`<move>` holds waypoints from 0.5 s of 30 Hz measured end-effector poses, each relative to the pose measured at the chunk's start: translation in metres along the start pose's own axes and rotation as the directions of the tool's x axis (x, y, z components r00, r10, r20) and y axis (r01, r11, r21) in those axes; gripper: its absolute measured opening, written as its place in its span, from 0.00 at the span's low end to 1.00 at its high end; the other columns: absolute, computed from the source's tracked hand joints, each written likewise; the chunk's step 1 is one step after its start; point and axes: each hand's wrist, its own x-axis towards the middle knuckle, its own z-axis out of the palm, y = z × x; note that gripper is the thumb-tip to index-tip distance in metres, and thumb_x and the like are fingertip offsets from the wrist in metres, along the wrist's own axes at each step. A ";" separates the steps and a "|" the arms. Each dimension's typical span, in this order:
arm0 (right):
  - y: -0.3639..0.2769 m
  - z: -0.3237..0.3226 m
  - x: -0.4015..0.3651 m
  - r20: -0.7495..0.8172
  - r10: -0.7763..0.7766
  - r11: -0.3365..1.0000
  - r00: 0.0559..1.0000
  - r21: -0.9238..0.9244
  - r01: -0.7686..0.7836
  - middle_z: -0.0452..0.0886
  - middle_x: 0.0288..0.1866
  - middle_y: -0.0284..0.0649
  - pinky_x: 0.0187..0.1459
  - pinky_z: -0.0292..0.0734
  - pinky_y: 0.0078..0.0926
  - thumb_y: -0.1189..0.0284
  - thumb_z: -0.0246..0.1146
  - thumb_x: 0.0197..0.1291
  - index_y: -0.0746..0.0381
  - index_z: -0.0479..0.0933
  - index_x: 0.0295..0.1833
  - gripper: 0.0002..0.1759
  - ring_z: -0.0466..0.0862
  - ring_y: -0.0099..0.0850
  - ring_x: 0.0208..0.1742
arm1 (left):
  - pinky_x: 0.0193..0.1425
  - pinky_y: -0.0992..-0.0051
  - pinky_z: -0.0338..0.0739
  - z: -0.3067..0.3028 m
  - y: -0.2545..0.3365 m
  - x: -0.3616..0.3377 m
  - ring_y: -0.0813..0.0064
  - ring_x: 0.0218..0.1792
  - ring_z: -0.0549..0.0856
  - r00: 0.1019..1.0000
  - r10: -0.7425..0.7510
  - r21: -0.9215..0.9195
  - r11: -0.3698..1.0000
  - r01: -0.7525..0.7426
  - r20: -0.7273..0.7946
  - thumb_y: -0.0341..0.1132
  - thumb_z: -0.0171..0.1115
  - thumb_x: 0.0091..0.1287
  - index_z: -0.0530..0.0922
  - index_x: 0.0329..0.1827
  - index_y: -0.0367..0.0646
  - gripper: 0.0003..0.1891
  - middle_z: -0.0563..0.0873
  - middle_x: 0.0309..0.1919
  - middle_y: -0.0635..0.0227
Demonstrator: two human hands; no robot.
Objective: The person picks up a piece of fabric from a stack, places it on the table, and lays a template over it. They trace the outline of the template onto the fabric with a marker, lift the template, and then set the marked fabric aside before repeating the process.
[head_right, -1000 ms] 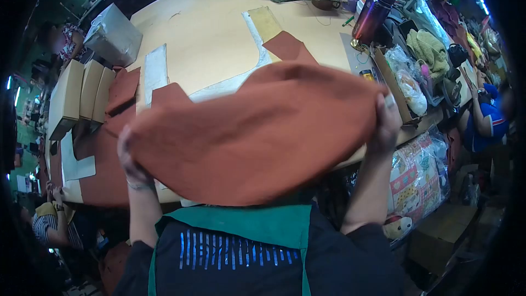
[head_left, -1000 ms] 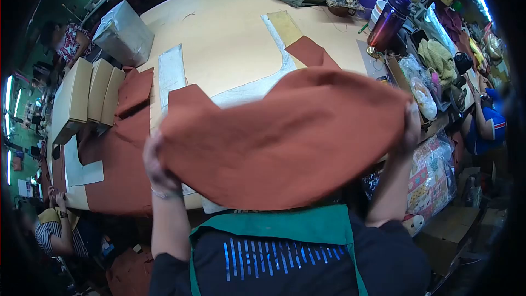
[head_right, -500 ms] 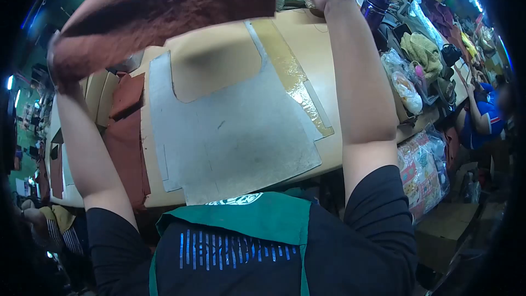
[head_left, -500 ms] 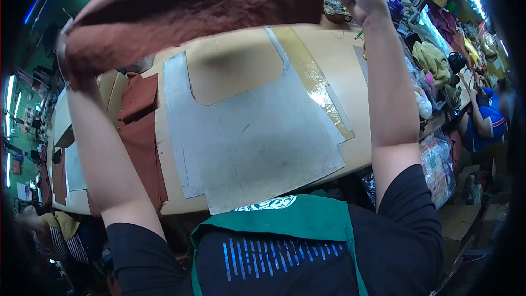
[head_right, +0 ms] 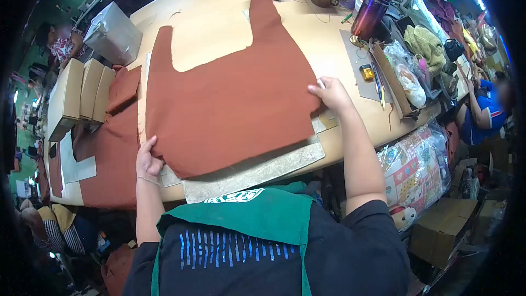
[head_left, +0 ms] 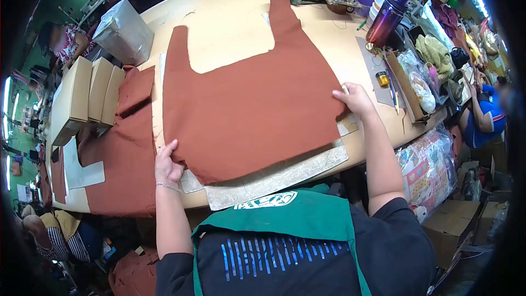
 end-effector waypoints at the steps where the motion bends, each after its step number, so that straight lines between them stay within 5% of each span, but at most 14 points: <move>1: 0.008 0.001 -0.005 -0.007 -0.013 0.992 1.000 -0.127 0.012 0.80 0.31 0.40 0.34 0.74 0.23 0.72 0.62 0.52 0.70 0.75 0.39 0.12 0.78 0.23 0.30 | 0.54 0.60 0.72 0.002 0.001 -0.010 0.64 0.48 0.78 0.998 0.060 0.137 0.989 -0.061 0.009 0.29 0.55 0.59 0.68 0.51 0.39 0.17 0.77 0.47 0.60; 2: 0.012 0.004 -0.012 -0.045 -0.047 0.995 0.998 -0.088 0.043 0.79 0.26 0.42 0.32 0.73 0.26 0.71 0.63 0.50 0.70 0.75 0.34 0.12 0.77 0.25 0.27 | 0.54 0.58 0.72 0.004 0.001 -0.020 0.64 0.48 0.78 0.993 0.119 0.271 0.955 -0.121 0.025 0.28 0.55 0.60 0.67 0.52 0.39 0.17 0.77 0.47 0.60; 5: 0.000 0.003 -0.034 -0.117 -0.060 0.896 0.991 -0.444 0.002 0.76 0.21 0.44 0.29 0.71 0.28 0.69 0.64 0.50 0.69 0.73 0.29 0.12 0.75 0.27 0.23 | 0.53 0.61 0.73 0.008 0.002 -0.042 0.67 0.47 0.78 0.984 0.156 0.478 0.860 -0.180 0.090 0.25 0.56 0.58 0.66 0.51 0.41 0.17 0.78 0.45 0.64; 6: 0.001 0.005 -0.036 -0.141 -0.056 0.908 0.988 -0.419 -0.008 0.75 0.21 0.44 0.28 0.70 0.28 0.69 0.64 0.50 0.69 0.73 0.29 0.13 0.74 0.27 0.23 | 0.53 0.65 0.73 0.009 0.000 -0.046 0.68 0.48 0.77 0.983 0.164 0.470 0.864 -0.183 0.081 0.24 0.57 0.57 0.66 0.53 0.41 0.20 0.77 0.47 0.62; 9: 0.006 0.008 -0.045 -0.214 -0.030 0.936 0.976 -0.349 -0.048 0.74 0.20 0.43 0.26 0.69 0.28 0.67 0.64 0.49 0.69 0.73 0.28 0.14 0.72 0.27 0.21 | 0.50 0.68 0.75 0.027 0.000 -0.072 0.70 0.47 0.77 0.991 -0.128 0.057 0.990 0.126 0.024 0.23 0.60 0.55 0.65 0.54 0.38 0.23 0.77 0.46 0.61; 12: 0.007 0.003 -0.057 -0.118 -0.095 0.953 0.988 -0.296 0.057 0.76 0.23 0.39 0.25 0.70 0.23 0.72 0.63 0.50 0.69 0.73 0.35 0.11 0.74 0.24 0.22 | 0.54 0.68 0.71 0.039 -0.034 -0.080 0.69 0.50 0.75 0.984 0.160 0.258 0.950 -0.174 0.075 0.21 0.61 0.53 0.63 0.58 0.38 0.28 0.74 0.49 0.61; 15: 0.000 0.019 -0.069 -0.040 0.056 0.976 0.998 0.215 -0.046 0.77 0.27 0.35 0.26 0.73 0.17 0.79 0.62 0.50 0.69 0.71 0.42 0.13 0.75 0.20 0.23 | 0.59 0.66 0.67 0.021 -0.043 -0.063 0.68 0.50 0.75 0.968 0.193 0.535 0.807 -0.251 0.163 0.20 0.60 0.52 0.60 0.60 0.40 0.31 0.72 0.53 0.60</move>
